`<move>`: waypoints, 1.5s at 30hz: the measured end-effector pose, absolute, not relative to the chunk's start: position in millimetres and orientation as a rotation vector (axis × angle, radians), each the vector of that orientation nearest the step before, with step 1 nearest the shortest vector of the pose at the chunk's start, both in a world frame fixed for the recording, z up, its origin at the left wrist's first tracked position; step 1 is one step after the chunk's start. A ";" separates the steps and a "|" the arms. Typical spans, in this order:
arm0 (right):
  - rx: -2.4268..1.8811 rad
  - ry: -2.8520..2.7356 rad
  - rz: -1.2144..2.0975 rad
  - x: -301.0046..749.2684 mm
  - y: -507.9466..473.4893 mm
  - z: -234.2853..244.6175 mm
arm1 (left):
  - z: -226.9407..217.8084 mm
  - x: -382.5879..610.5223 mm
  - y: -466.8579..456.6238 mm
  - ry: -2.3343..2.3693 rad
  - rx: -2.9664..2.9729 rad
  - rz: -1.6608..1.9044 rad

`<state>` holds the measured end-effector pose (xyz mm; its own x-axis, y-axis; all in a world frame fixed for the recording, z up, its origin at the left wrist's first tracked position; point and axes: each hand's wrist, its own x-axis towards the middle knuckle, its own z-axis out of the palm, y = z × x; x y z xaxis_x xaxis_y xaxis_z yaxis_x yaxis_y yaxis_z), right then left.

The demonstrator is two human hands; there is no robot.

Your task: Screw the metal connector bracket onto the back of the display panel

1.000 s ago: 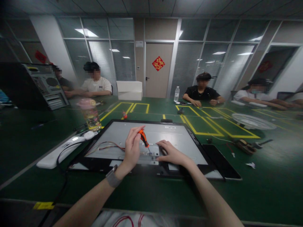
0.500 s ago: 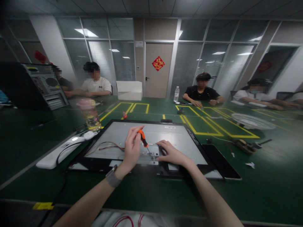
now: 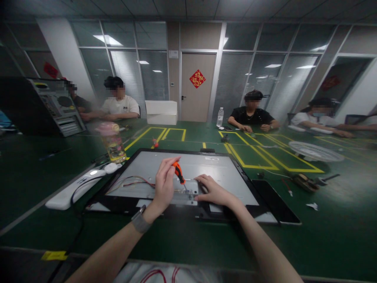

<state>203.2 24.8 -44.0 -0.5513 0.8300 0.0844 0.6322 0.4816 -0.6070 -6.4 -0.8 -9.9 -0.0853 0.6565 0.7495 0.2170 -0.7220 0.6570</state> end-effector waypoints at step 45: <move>-1.202 -2.361 0.741 203.0 24.7 -44.8 | -14.3 -4.8 -2.8 0.915 1.887 1.828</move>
<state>203.0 24.7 -44.8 -0.5570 0.8245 0.1001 0.6194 0.4926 -0.6113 -4.8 -2.8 -14.3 -0.0455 0.6630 0.7472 0.2010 -0.7266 0.6570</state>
